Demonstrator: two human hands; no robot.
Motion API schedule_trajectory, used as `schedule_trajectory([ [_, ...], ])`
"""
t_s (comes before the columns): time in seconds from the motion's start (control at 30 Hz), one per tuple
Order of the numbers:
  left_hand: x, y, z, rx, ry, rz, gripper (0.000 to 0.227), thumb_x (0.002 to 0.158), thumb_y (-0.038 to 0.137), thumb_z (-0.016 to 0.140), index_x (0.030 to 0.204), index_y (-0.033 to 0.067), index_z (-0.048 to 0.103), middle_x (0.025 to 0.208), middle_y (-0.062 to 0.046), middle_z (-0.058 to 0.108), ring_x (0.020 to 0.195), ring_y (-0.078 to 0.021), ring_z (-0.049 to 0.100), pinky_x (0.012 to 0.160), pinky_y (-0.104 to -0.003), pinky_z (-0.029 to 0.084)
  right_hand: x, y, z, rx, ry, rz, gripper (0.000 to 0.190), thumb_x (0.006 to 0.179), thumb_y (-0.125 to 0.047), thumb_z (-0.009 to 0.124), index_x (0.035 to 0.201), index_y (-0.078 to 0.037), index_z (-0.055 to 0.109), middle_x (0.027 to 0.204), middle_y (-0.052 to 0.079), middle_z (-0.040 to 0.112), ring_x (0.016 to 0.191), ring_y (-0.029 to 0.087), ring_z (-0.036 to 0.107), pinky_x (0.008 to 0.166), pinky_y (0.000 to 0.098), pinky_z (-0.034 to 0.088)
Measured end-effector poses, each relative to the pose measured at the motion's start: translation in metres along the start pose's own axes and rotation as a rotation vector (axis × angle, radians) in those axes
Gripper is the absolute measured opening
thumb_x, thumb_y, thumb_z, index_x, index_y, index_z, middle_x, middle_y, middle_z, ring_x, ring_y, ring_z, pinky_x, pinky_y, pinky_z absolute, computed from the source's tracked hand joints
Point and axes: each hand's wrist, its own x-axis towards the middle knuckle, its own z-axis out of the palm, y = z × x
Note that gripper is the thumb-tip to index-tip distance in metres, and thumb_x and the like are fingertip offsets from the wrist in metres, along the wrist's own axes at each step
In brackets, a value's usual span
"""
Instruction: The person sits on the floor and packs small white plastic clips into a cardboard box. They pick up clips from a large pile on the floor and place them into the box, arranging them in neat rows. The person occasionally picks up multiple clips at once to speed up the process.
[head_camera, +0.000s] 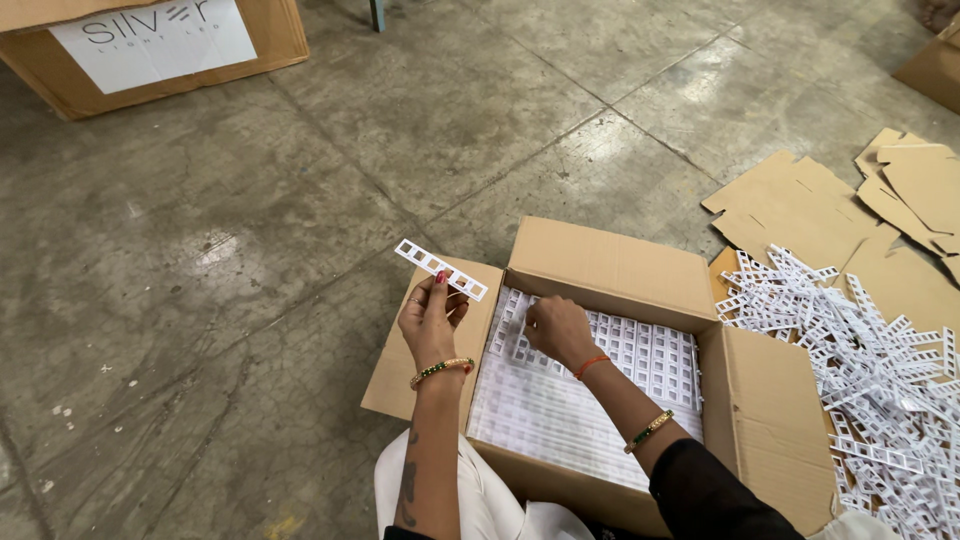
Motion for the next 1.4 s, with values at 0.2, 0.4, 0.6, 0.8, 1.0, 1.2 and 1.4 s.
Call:
schedule_trajectory([
  [0.2, 0.001, -0.001, -0.001, -0.009, 0.006, -0.003, 0.015, 0.096, 0.021, 0.071, 0.096, 0.0066, 0.074, 0.082, -0.002, 0.073, 0.068, -0.0077, 0.067, 0.062, -0.022, 0.055, -0.003, -0.002, -0.001, 0.042, 0.023, 0.016, 0.008, 0.071, -0.014, 0.073, 0.075, -0.014, 0.080, 0.074, 0.013, 0.074, 0.066, 0.036, 0.070, 0.063, 0.0467, 0.058],
  [0.4, -0.001, 0.003, 0.001, -0.005, 0.005, -0.002, 0.016, 0.096, 0.022, 0.071, 0.095, 0.0064, 0.074, 0.081, -0.001, 0.074, 0.068, -0.0072, 0.066, 0.061, -0.021, 0.055, -0.004, -0.010, -0.013, 0.148, 0.057, 0.022, 0.007, 0.077, -0.021, 0.076, 0.078, -0.015, 0.080, 0.071, 0.010, 0.074, 0.064, 0.032, 0.070, 0.063, 0.0432, 0.059],
  [0.6, -0.001, 0.001, 0.001, 0.016, 0.007, -0.006, 0.016, 0.096, 0.022, 0.071, 0.095, 0.0060, 0.074, 0.081, -0.002, 0.073, 0.067, -0.0071, 0.066, 0.061, -0.021, 0.054, 0.006, -0.027, -0.009, 0.194, 0.039, -0.045, 0.010, 0.077, -0.023, 0.077, 0.081, -0.015, 0.081, 0.074, 0.008, 0.074, 0.063, 0.032, 0.070, 0.062, 0.0451, 0.057],
  [0.8, 0.003, -0.008, 0.001, 0.014, -0.042, 0.016, 0.016, 0.097, 0.021, 0.069, 0.095, 0.0063, 0.073, 0.082, -0.001, 0.073, 0.068, -0.0069, 0.066, 0.062, -0.021, 0.055, 0.011, -0.028, 0.002, 0.098, 0.020, -0.061, 0.011, 0.077, -0.023, 0.076, 0.080, -0.013, 0.080, 0.074, 0.011, 0.074, 0.066, 0.035, 0.069, 0.064, 0.0483, 0.057],
  [1.0, 0.002, -0.009, 0.002, 0.056, -0.053, -0.005, 0.016, 0.097, 0.020, 0.069, 0.094, 0.0051, 0.074, 0.082, -0.002, 0.073, 0.068, -0.0072, 0.066, 0.062, -0.021, 0.055, 0.021, -0.023, 0.011, 0.082, 0.007, 0.023, 0.013, 0.074, -0.025, 0.077, 0.079, -0.013, 0.080, 0.075, 0.017, 0.072, 0.070, 0.039, 0.070, 0.068, 0.0486, 0.058],
  [1.2, 0.004, -0.010, 0.002, 0.037, -0.059, -0.011, 0.015, 0.097, 0.020, 0.069, 0.094, 0.0055, 0.074, 0.081, -0.001, 0.073, 0.069, -0.0073, 0.067, 0.063, -0.022, 0.054, 0.019, -0.023, 0.005, 0.103, 0.024, -0.034, 0.011, 0.074, -0.021, 0.071, 0.077, -0.016, 0.081, 0.075, 0.014, 0.074, 0.068, 0.038, 0.071, 0.066, 0.0479, 0.059],
  [1.4, 0.005, -0.017, 0.000, 0.126, -0.086, 0.007, 0.017, 0.097, 0.020, 0.068, 0.097, 0.0045, 0.075, 0.081, 0.000, 0.073, 0.068, -0.0062, 0.067, 0.062, -0.021, 0.054, 0.014, -0.016, 0.006, 0.046, 0.004, -0.051, 0.011, 0.073, -0.018, 0.071, 0.075, -0.016, 0.081, 0.072, 0.013, 0.073, 0.066, 0.037, 0.069, 0.062, 0.0472, 0.058],
])
